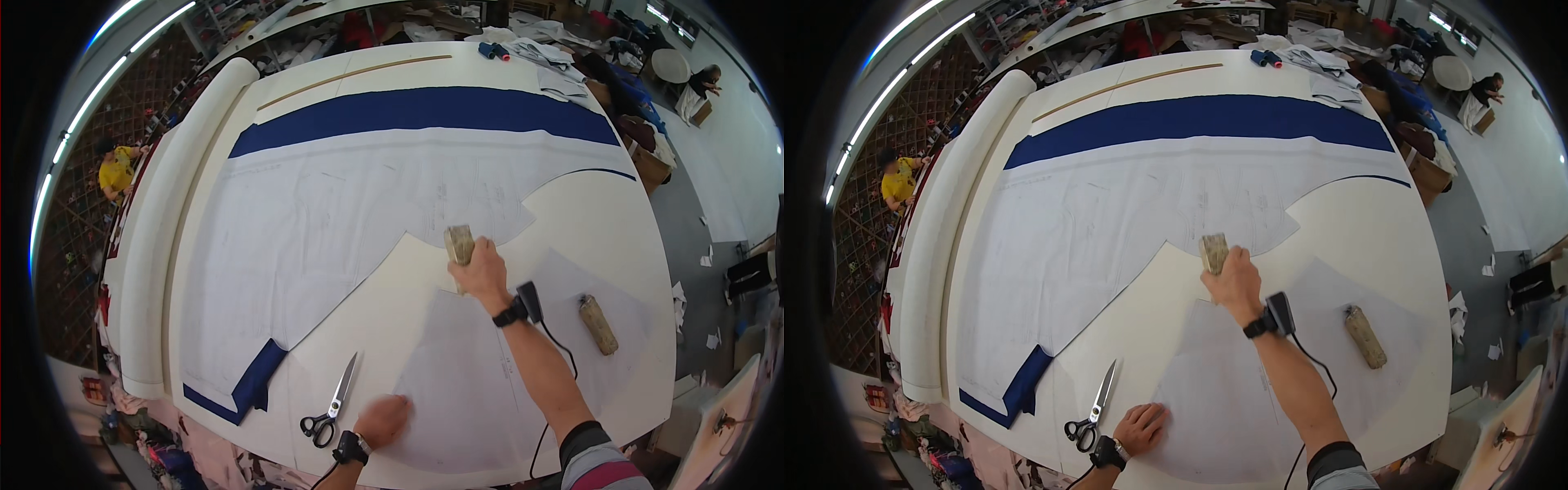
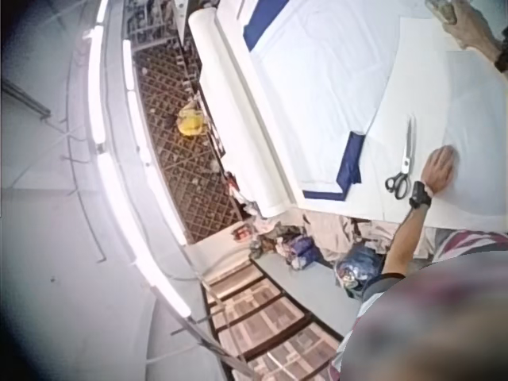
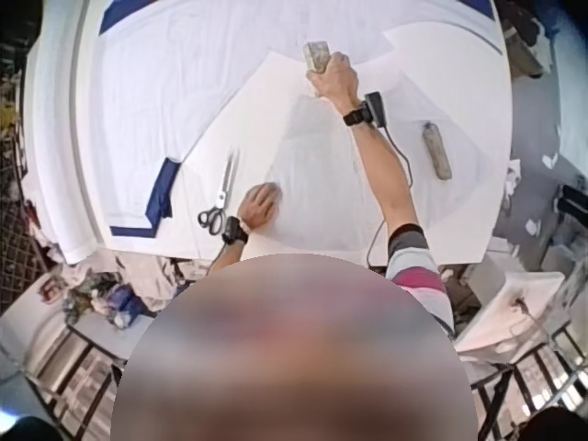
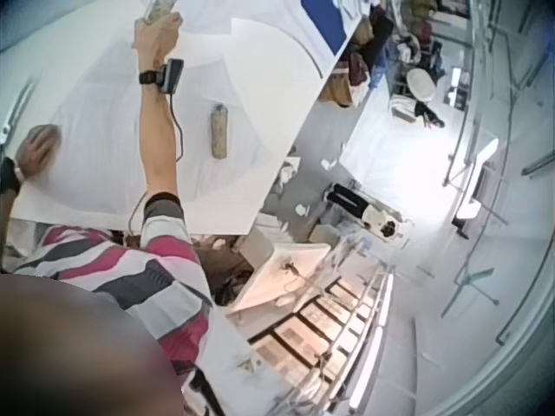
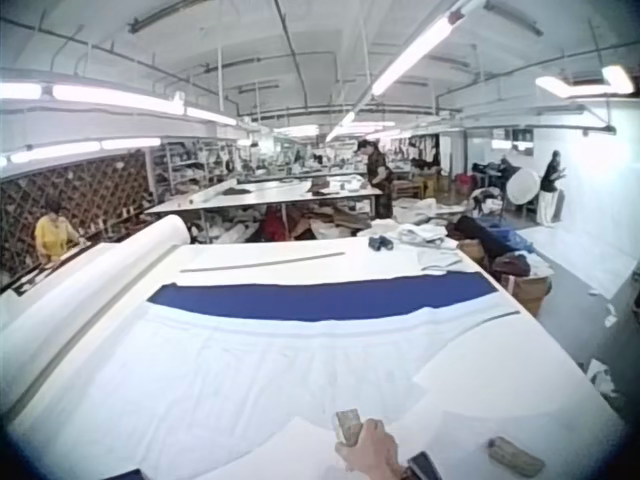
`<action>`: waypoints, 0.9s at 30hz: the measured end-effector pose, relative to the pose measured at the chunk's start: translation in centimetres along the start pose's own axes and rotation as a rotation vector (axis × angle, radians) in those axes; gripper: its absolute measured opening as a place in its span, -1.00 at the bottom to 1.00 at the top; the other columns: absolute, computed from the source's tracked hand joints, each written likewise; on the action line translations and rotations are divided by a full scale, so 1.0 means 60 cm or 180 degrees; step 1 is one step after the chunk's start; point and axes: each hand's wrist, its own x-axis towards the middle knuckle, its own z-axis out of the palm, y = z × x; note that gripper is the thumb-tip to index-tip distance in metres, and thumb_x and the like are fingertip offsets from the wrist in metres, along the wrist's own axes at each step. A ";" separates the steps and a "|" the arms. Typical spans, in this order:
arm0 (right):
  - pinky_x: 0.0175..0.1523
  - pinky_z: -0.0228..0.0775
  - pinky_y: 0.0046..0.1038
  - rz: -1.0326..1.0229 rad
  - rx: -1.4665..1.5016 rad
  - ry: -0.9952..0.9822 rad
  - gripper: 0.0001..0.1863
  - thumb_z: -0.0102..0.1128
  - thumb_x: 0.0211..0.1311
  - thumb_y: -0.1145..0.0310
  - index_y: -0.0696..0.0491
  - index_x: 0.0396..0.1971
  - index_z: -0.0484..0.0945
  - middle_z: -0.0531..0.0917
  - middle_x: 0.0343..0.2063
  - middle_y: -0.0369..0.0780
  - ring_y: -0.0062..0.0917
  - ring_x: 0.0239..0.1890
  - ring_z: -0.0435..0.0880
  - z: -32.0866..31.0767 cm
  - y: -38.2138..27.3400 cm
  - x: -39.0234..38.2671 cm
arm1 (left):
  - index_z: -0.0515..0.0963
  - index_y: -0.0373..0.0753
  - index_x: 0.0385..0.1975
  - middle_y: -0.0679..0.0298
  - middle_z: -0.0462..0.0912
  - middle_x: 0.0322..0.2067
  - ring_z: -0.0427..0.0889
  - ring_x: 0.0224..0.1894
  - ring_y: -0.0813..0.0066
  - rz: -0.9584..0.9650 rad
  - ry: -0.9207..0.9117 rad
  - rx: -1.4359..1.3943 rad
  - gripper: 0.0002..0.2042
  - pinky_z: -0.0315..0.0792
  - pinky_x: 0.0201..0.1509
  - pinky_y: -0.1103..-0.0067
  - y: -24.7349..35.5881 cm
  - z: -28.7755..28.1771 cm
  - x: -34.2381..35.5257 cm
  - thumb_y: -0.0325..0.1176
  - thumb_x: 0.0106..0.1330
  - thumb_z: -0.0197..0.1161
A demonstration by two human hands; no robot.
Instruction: Using large scissors to cut out pattern pieces from a layered stack of blue and white fabric.
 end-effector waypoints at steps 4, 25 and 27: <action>-0.09 0.66 -0.06 0.0117 -0.0420 0.0035 -0.31 0.48 -0.03 0.10 0.33 -0.04 0.46 0.61 -0.09 0.14 0.04 -0.16 0.73 0.062 -0.005 0.199 | 0.60 -0.09 0.21 0.21 0.59 0.23 0.57 0.22 0.27 0.0101 0.0039 0.0024 -0.55 0.46 0.35 0.31 -0.005 0.014 0.004 -0.24 0.30 0.32; -0.01 0.61 -0.10 0.0043 -0.0424 0.0128 -0.25 0.45 0.19 -0.10 0.24 0.10 0.45 0.60 0.02 0.08 -0.02 -0.03 0.70 0.038 0.039 0.194 | 0.59 -0.13 0.23 0.20 0.57 0.24 0.57 0.24 0.26 0.0107 -0.0067 -0.0078 -0.54 0.47 0.35 0.31 -0.009 0.009 0.002 -0.26 0.30 0.31; 0.03 0.56 -0.12 -0.0177 -0.0173 0.0332 -0.39 0.44 0.24 0.05 0.16 0.10 0.45 0.61 -0.01 0.02 -0.06 0.01 0.66 0.006 0.083 0.092 | 0.59 -0.13 0.23 0.19 0.56 0.25 0.56 0.23 0.24 0.0094 -0.0058 -0.0043 -0.53 0.45 0.38 0.28 -0.006 -0.004 0.002 -0.28 0.28 0.32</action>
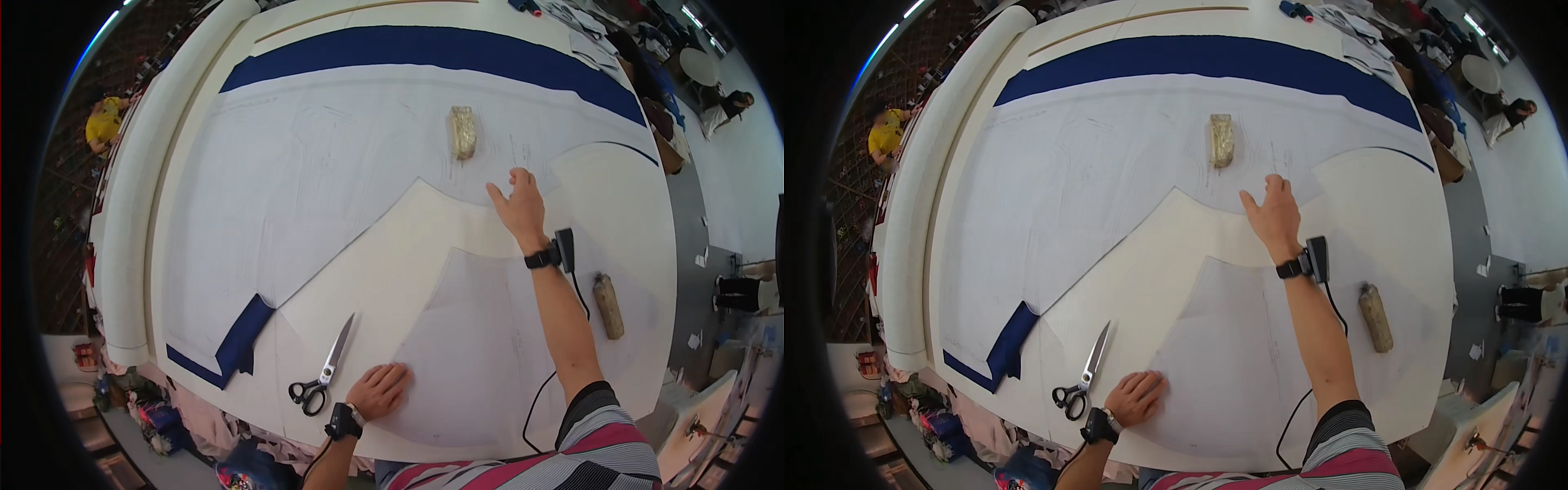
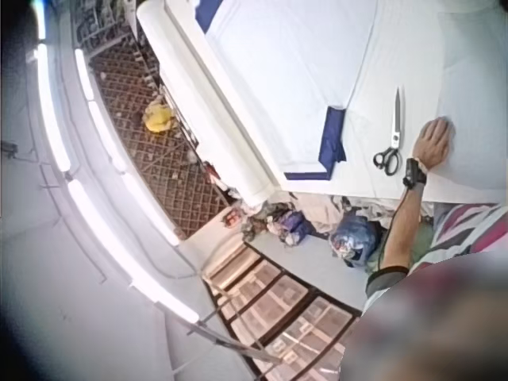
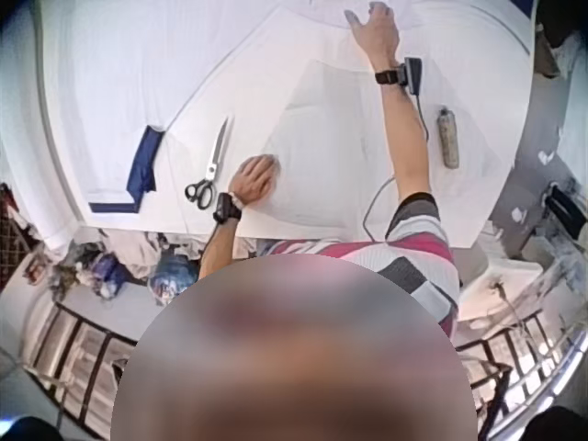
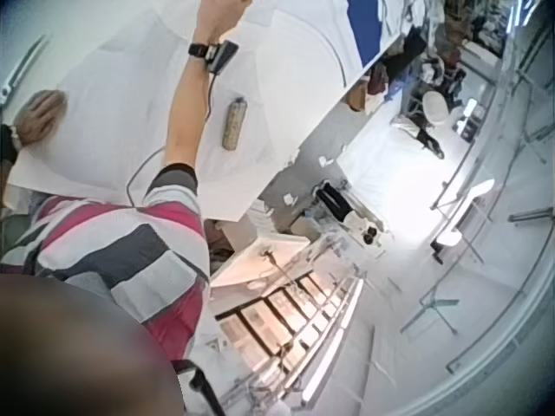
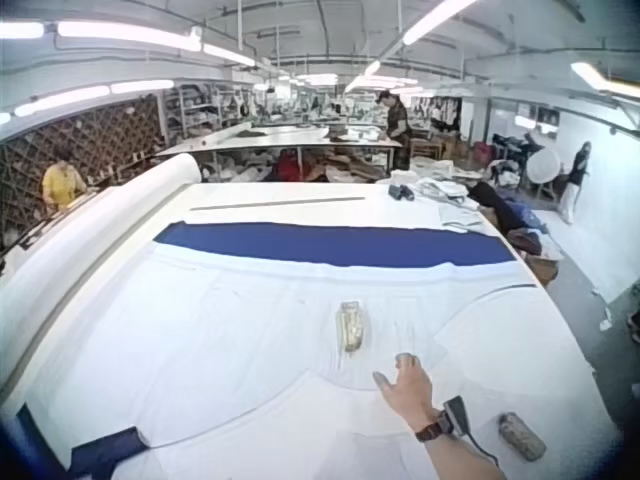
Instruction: Using large scissors to cut out pattern pieces from a layered stack of blue and white fabric.
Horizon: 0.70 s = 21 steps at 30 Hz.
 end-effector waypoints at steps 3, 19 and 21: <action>0.14 0.46 -0.13 -0.0154 0.0155 0.0229 -0.46 0.47 0.24 0.21 0.17 0.09 0.46 0.61 -0.05 0.00 -0.08 0.04 0.60 -0.071 0.061 -0.145 | 0.58 -0.15 0.23 0.17 0.55 0.26 0.55 0.26 0.22 -0.0159 0.0058 0.0075 -0.53 0.43 0.39 0.27 0.002 0.003 -0.019 -0.29 0.29 0.32; 0.21 0.39 -0.13 0.0198 -0.0005 -0.0453 -0.61 0.35 0.31 0.41 0.18 0.05 0.45 0.51 0.01 -0.03 -0.09 0.11 0.51 -0.247 0.064 -0.564 | 0.49 -0.20 0.25 0.10 0.48 0.28 0.46 0.30 0.04 -0.0921 0.1181 0.0221 -0.48 0.36 0.38 0.16 -0.056 -0.087 -0.058 -0.42 0.25 0.39; 0.21 0.39 -0.14 0.0213 0.0073 -0.0518 -0.62 0.36 0.30 0.43 0.18 0.03 0.45 0.52 0.01 -0.03 -0.09 0.10 0.52 -0.246 0.037 -0.591 | 0.47 -0.21 0.24 0.09 0.50 0.23 0.47 0.26 0.03 -0.1657 0.1472 0.0537 -0.45 0.35 0.35 0.17 -0.115 -0.121 -0.107 -0.39 0.22 0.42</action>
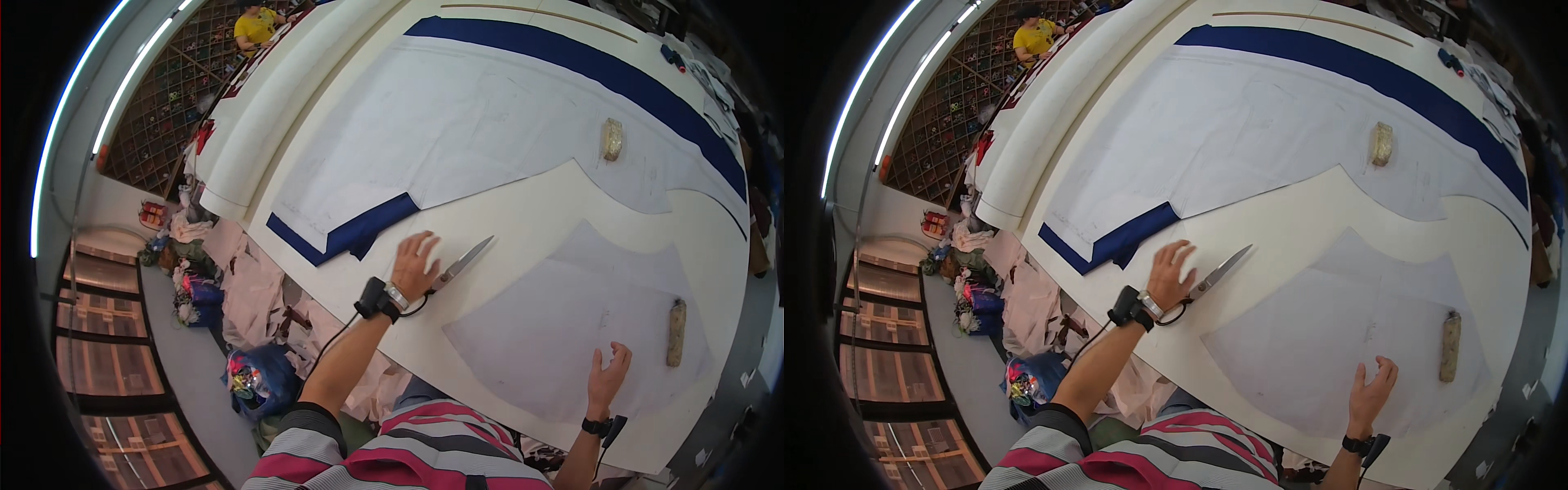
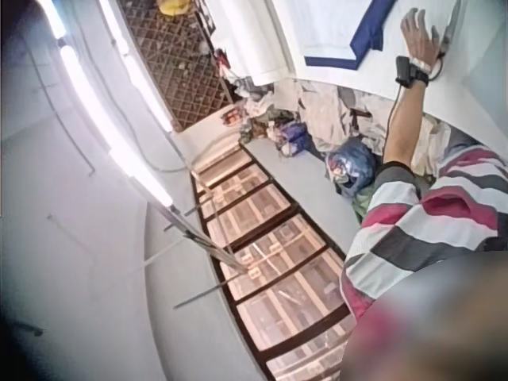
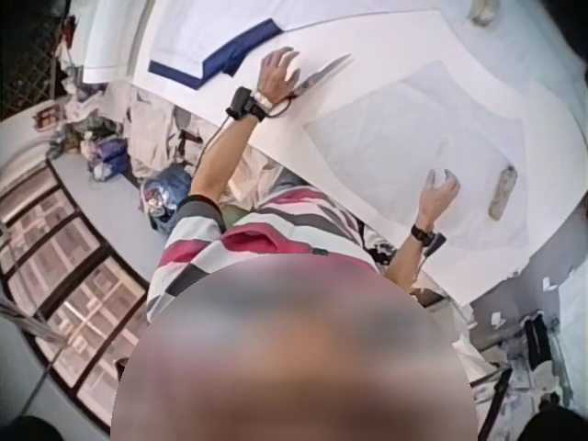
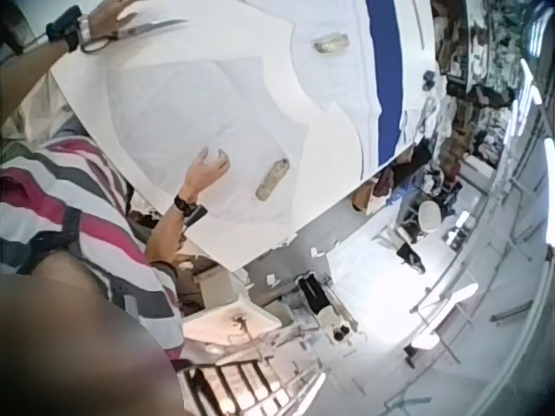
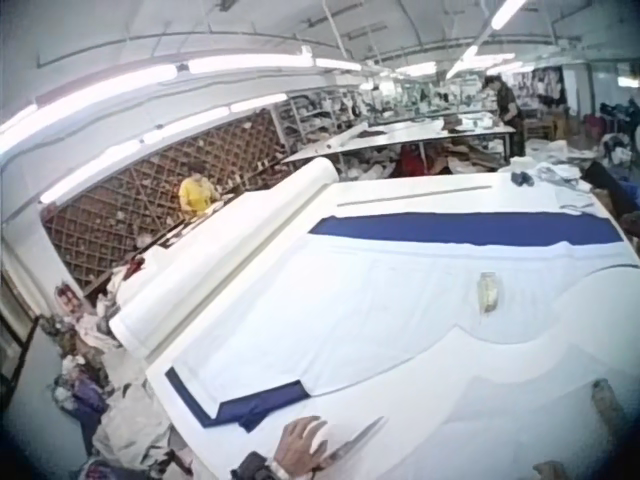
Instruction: Using large scissors to cut out pattern pieces from a layered stack of blue and white fabric.
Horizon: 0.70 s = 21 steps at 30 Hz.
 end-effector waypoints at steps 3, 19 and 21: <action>0.20 0.39 -0.15 -0.0011 0.0110 -0.0107 -0.64 0.37 0.27 0.46 0.19 -0.01 0.47 0.52 -0.01 -0.03 -0.08 0.09 0.52 0.017 -0.044 -0.034 | 0.46 -0.22 0.22 0.08 0.51 0.17 0.44 0.23 0.03 -0.0650 0.0187 0.0533 -0.39 0.33 0.34 0.18 -0.127 -0.035 -0.015 -0.31 0.13 0.49; 0.34 0.37 -0.17 -0.1888 -0.0511 -0.1513 -0.22 0.61 -0.03 0.23 0.12 0.23 0.48 0.48 0.23 -0.03 -0.10 0.30 0.42 0.369 -0.565 -0.107 | 0.60 -0.22 -0.06 0.21 0.62 0.00 0.56 0.06 0.08 0.0293 -0.0364 0.0256 -0.67 0.55 0.11 0.25 -0.362 -0.087 -0.047 -0.41 0.16 0.43; 0.31 0.40 -0.18 -0.1740 -0.0579 -0.1558 -0.13 0.68 -0.16 0.18 0.05 0.24 0.48 0.42 0.31 -0.08 -0.15 0.37 0.35 0.385 -0.565 -0.105 | 0.63 -0.20 -0.12 0.23 0.66 -0.07 0.60 0.01 0.10 0.0286 -0.0284 0.0154 -0.73 0.56 0.07 0.27 -0.369 -0.092 -0.045 -0.41 0.19 0.45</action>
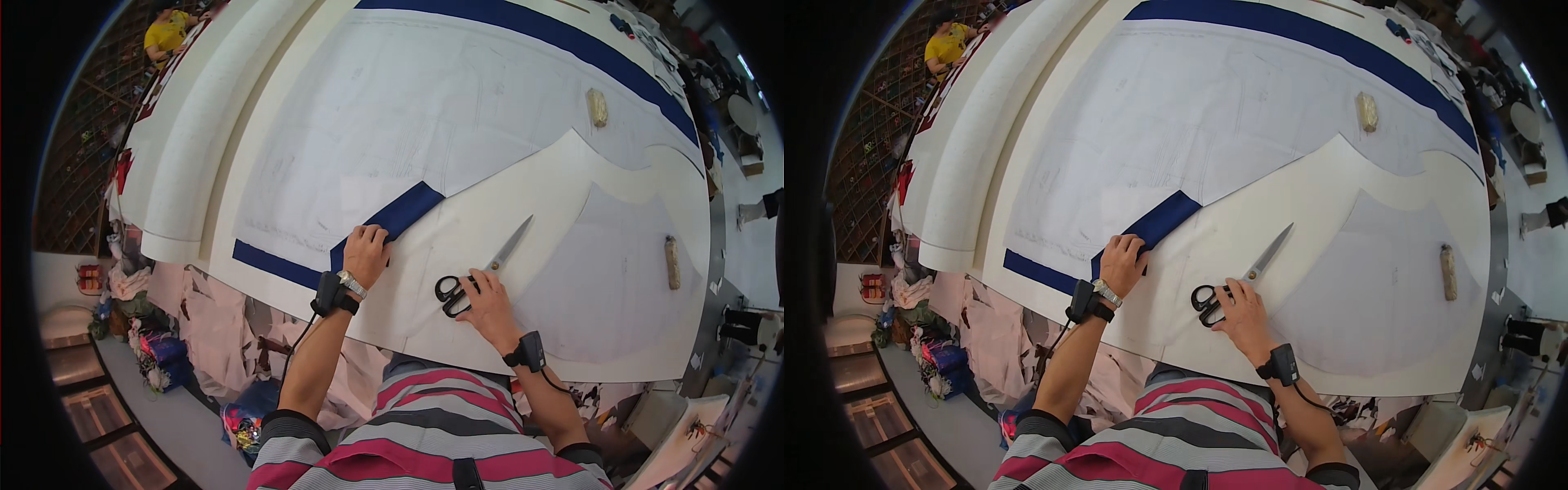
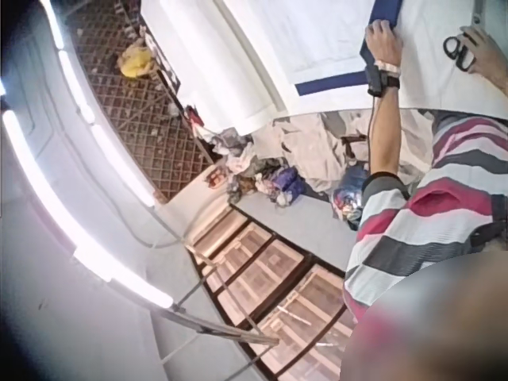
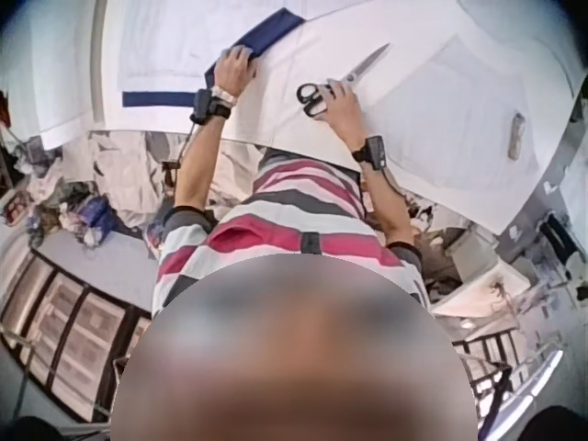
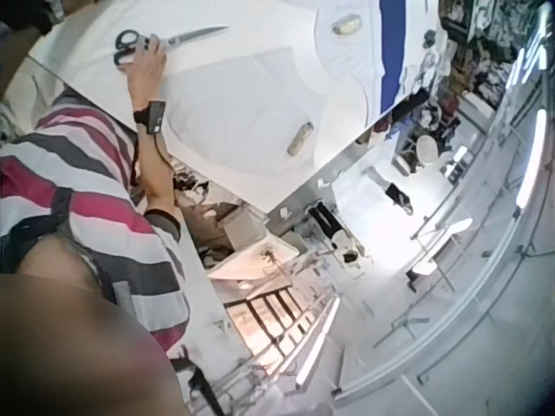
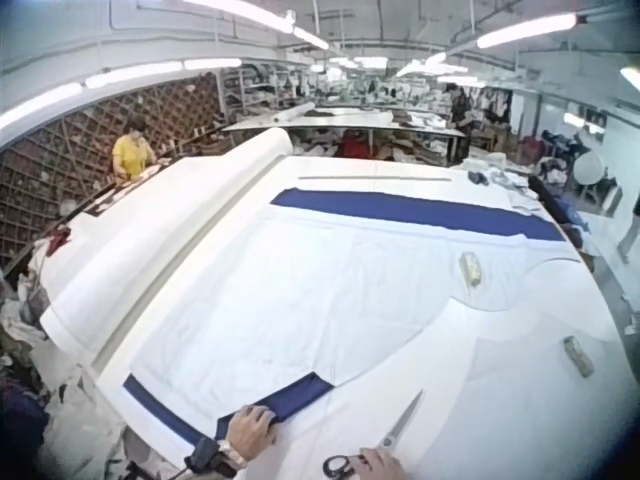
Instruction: Using large scissors to cut out pattern pieces from a layered stack of blue and white fabric.
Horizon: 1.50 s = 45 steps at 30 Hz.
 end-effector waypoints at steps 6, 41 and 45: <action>0.46 0.33 -0.18 0.0325 0.0220 0.0102 -0.11 0.72 -0.32 0.35 0.09 0.18 0.50 0.47 0.30 -0.02 -0.06 0.41 0.37 -0.022 0.039 0.011 | 0.67 -0.20 -0.26 0.29 0.73 -0.21 0.65 -0.07 0.17 -0.0264 0.0137 -0.0610 -0.84 0.59 -0.02 0.32 -0.018 -0.010 0.004 -0.35 0.21 0.46; -0.20 0.43 -0.59 0.2618 0.5554 0.0389 -0.59 0.33 0.45 0.18 0.20 0.07 0.56 0.63 -0.28 -0.33 -0.72 -0.28 0.57 0.087 -0.118 0.080 | 0.67 -0.33 -0.17 0.26 0.68 -0.50 0.57 -0.51 0.63 -0.1080 -0.0767 -0.3032 -0.86 0.45 -0.43 0.59 0.130 -0.076 -0.073 -0.37 0.50 0.32; -0.23 0.37 -0.63 0.2511 0.5175 0.0757 -0.70 0.37 0.42 0.28 0.19 -0.05 0.61 0.64 -0.31 -0.35 -0.77 -0.34 0.52 0.112 -0.111 0.051 | 0.66 -0.30 -0.09 0.36 0.72 -0.40 0.59 -0.47 0.69 -0.1763 -0.1447 -0.3884 -0.86 0.49 -0.35 0.70 0.125 -0.080 -0.090 -0.38 0.55 0.25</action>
